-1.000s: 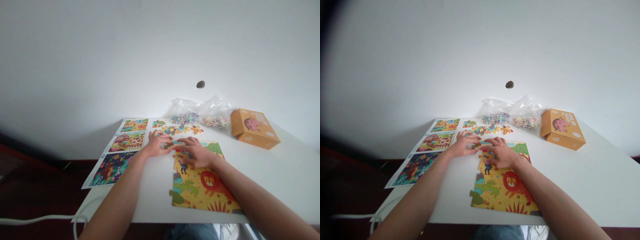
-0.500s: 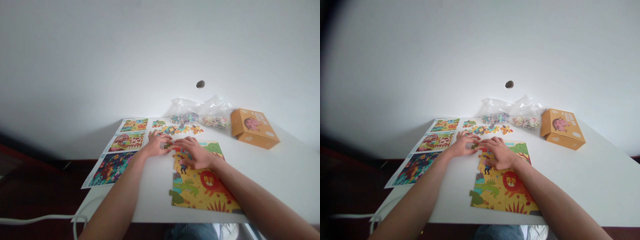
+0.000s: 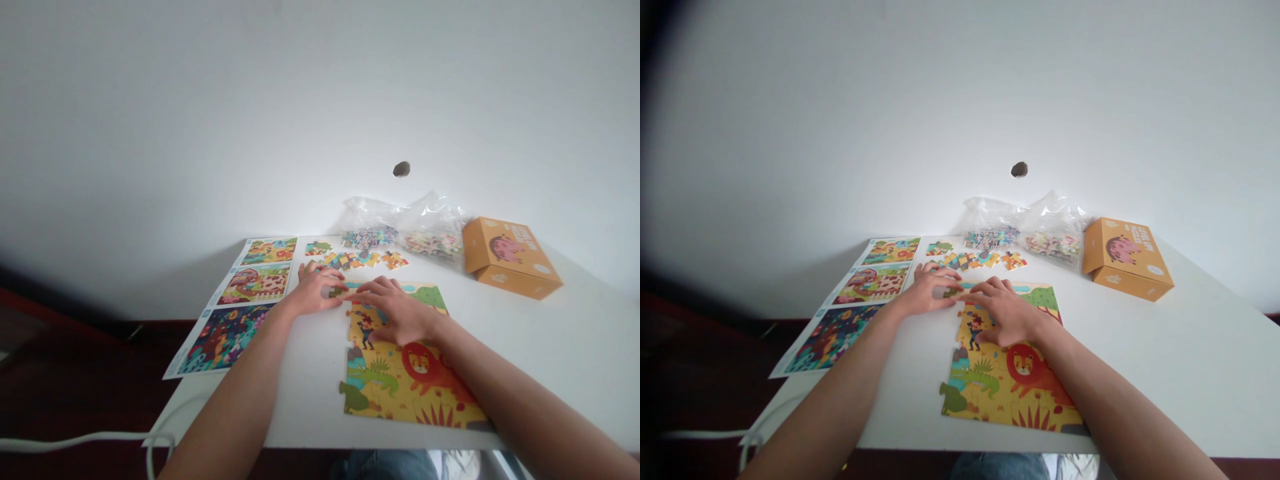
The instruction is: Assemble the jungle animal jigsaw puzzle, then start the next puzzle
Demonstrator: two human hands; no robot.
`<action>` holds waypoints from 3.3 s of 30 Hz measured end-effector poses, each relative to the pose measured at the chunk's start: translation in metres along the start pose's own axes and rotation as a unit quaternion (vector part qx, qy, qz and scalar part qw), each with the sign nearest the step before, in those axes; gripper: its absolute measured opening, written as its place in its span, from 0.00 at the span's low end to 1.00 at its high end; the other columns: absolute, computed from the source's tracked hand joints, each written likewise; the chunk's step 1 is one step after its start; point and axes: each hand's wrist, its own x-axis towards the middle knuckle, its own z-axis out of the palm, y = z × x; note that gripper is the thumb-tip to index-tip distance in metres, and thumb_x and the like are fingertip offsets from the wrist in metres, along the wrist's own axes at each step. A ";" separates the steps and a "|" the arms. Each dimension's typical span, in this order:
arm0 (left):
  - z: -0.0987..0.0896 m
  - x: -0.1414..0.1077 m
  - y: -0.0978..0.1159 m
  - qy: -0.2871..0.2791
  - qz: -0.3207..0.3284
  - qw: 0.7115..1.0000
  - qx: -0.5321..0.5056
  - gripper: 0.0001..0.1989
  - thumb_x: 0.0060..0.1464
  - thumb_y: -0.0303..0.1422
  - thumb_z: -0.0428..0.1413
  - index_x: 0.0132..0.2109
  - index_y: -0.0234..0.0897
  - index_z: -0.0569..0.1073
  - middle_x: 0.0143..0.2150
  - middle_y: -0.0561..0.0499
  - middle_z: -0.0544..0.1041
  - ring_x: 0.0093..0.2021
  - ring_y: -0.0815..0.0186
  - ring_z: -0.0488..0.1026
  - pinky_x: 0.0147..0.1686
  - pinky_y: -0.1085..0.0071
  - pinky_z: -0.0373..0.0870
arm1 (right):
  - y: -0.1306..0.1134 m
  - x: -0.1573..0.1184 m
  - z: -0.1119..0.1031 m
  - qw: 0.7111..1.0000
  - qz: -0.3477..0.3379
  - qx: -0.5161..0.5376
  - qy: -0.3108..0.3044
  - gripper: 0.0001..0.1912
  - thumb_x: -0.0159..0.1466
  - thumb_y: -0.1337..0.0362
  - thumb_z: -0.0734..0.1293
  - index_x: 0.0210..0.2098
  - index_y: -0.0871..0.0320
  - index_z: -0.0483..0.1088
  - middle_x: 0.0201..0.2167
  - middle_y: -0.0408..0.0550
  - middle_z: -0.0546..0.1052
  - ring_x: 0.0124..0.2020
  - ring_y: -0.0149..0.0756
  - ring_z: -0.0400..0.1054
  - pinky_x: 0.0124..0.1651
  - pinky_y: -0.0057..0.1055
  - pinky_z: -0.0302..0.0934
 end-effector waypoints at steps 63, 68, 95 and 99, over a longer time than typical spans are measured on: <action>0.019 0.012 -0.003 0.126 0.067 0.990 -0.017 0.18 0.50 0.18 0.50 0.31 0.42 0.81 0.38 0.51 0.80 0.41 0.62 0.69 0.47 0.61 0.65 | 0.031 -0.003 0.004 0.998 0.014 0.043 0.052 0.16 0.62 0.63 0.68 0.49 0.50 0.78 0.54 0.51 0.72 0.51 0.43 0.70 0.59 0.43 0.61; 0.019 0.012 -0.007 0.124 0.066 0.990 -0.023 0.20 0.48 0.17 0.49 0.31 0.43 0.82 0.36 0.52 0.80 0.41 0.62 0.69 0.47 0.61 0.65 | 0.037 -0.001 0.003 0.992 0.018 0.062 0.106 0.11 0.63 0.64 0.66 0.41 0.55 0.80 0.45 0.51 0.78 0.45 0.39 0.73 0.53 0.37 0.65; 0.020 0.011 -0.010 0.200 -0.167 0.963 0.066 0.12 0.56 0.31 0.56 0.46 0.47 0.80 0.49 0.48 0.78 0.52 0.51 0.64 0.52 0.51 0.60 | 0.053 0.006 0.013 0.981 0.054 -0.059 0.177 0.16 0.65 0.59 0.66 0.50 0.55 0.75 0.54 0.53 0.75 0.54 0.48 0.66 0.58 0.48 0.59; 0.013 0.009 -0.005 0.179 -0.284 0.936 0.105 0.12 0.53 0.33 0.58 0.44 0.46 0.80 0.47 0.46 0.77 0.51 0.48 0.68 0.50 0.50 0.62 | 0.055 0.007 0.017 0.982 0.066 -0.071 0.164 0.16 0.65 0.56 0.65 0.51 0.53 0.74 0.57 0.52 0.73 0.56 0.49 0.64 0.59 0.50 0.58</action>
